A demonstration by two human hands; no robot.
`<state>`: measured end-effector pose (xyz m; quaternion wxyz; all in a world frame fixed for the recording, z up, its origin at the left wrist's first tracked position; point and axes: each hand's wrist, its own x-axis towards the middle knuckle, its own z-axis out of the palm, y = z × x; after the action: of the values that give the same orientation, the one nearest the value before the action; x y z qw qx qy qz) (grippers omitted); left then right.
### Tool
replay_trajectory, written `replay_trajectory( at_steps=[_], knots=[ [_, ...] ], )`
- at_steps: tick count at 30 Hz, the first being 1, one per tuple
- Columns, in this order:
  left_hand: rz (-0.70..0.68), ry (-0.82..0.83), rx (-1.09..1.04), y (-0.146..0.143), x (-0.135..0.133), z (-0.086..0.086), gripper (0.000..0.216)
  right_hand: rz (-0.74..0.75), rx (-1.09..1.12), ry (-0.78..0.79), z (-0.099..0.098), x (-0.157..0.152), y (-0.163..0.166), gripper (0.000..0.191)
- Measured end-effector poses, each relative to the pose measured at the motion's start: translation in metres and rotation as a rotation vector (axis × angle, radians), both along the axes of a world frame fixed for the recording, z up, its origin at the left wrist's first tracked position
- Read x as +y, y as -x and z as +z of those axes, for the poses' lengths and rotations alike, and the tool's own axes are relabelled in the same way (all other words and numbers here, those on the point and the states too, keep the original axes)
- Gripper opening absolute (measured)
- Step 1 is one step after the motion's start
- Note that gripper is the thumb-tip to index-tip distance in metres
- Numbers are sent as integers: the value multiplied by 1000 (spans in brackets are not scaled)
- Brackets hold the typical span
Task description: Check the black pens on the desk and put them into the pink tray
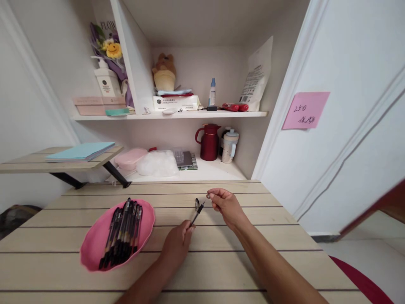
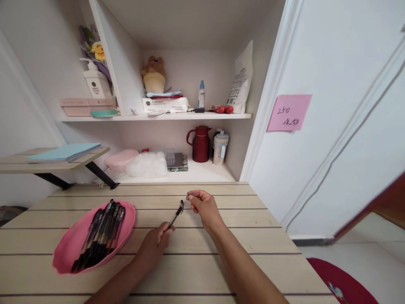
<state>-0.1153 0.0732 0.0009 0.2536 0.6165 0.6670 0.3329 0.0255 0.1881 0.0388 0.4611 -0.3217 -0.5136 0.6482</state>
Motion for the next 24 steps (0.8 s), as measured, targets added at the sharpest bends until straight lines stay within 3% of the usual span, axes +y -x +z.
replay_trajectory(
  at_steps=[8,14,18,24],
  knots=[
    [-12,-13,4,2,1,-3,28,44,-89,-44,-1,-6,4,22],
    [-10,-30,16,2,0,-2,26,77,-67,-28,-1,-13,6,32],
    [-13,-25,20,1,0,-1,26,180,-121,-7,-8,-12,4,24],
    [-27,-30,27,2,1,-4,27,182,-122,28,-12,-10,4,20]
  ],
)
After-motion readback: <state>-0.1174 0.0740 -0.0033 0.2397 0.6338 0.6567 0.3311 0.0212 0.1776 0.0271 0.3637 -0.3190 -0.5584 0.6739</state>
